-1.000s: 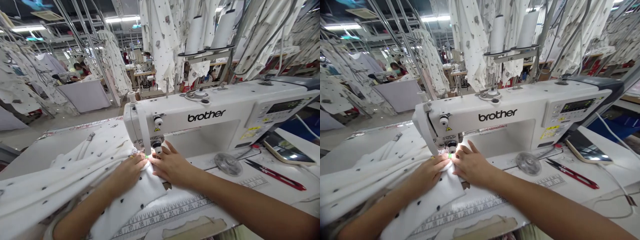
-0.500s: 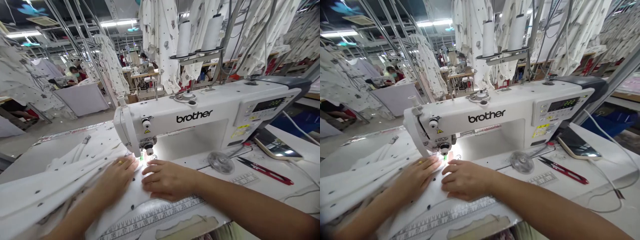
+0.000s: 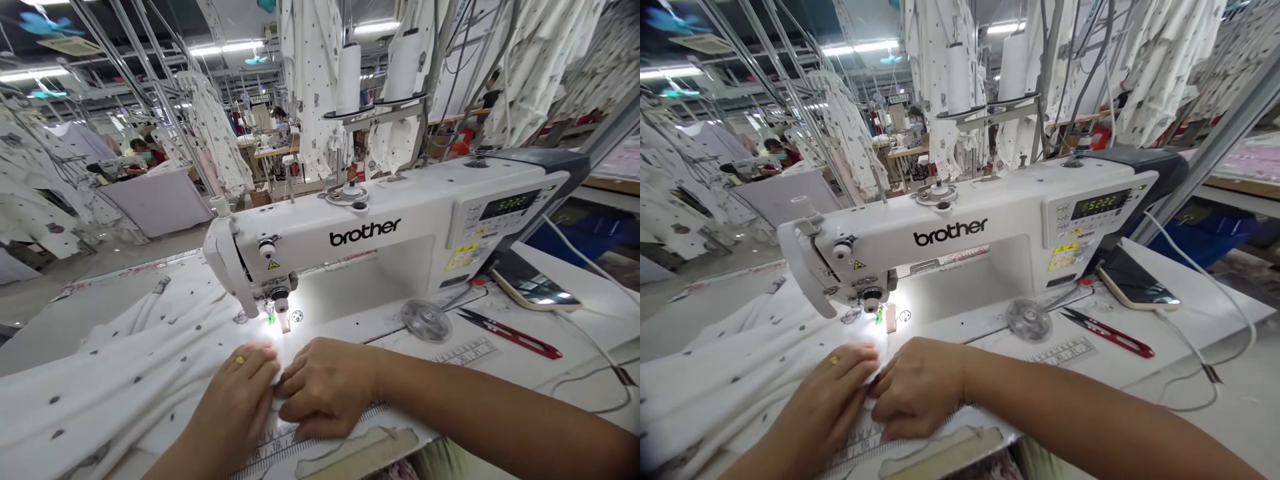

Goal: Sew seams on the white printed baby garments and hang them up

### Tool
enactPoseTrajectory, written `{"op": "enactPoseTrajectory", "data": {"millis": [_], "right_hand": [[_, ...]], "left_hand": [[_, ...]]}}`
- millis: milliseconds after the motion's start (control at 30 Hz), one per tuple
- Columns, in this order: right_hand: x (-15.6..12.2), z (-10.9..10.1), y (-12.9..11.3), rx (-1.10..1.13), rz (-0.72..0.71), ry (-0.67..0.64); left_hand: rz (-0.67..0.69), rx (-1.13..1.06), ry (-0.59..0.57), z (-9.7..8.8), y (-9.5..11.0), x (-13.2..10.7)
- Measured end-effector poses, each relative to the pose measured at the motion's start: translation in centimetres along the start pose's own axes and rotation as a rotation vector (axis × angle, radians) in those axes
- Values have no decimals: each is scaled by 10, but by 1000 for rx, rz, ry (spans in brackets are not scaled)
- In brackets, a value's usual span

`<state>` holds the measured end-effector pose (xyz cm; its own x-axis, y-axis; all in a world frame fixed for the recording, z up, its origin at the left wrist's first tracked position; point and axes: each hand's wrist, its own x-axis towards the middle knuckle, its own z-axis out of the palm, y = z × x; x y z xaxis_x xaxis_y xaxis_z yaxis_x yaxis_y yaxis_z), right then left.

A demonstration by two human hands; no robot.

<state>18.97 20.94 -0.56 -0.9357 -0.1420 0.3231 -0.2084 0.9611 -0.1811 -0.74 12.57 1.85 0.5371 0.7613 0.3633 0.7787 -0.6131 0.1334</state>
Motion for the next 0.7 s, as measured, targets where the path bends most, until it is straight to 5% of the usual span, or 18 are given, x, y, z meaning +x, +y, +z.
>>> {"op": "enactPoseTrajectory", "data": {"millis": [400,700], "right_hand": [[6,-7,5,-40,119,-2],[3,-8,13,75,139,37]], "left_hand": [[-28,-51,-50,14,-43,6],[-123,4,-119,7,-42,6]]}}
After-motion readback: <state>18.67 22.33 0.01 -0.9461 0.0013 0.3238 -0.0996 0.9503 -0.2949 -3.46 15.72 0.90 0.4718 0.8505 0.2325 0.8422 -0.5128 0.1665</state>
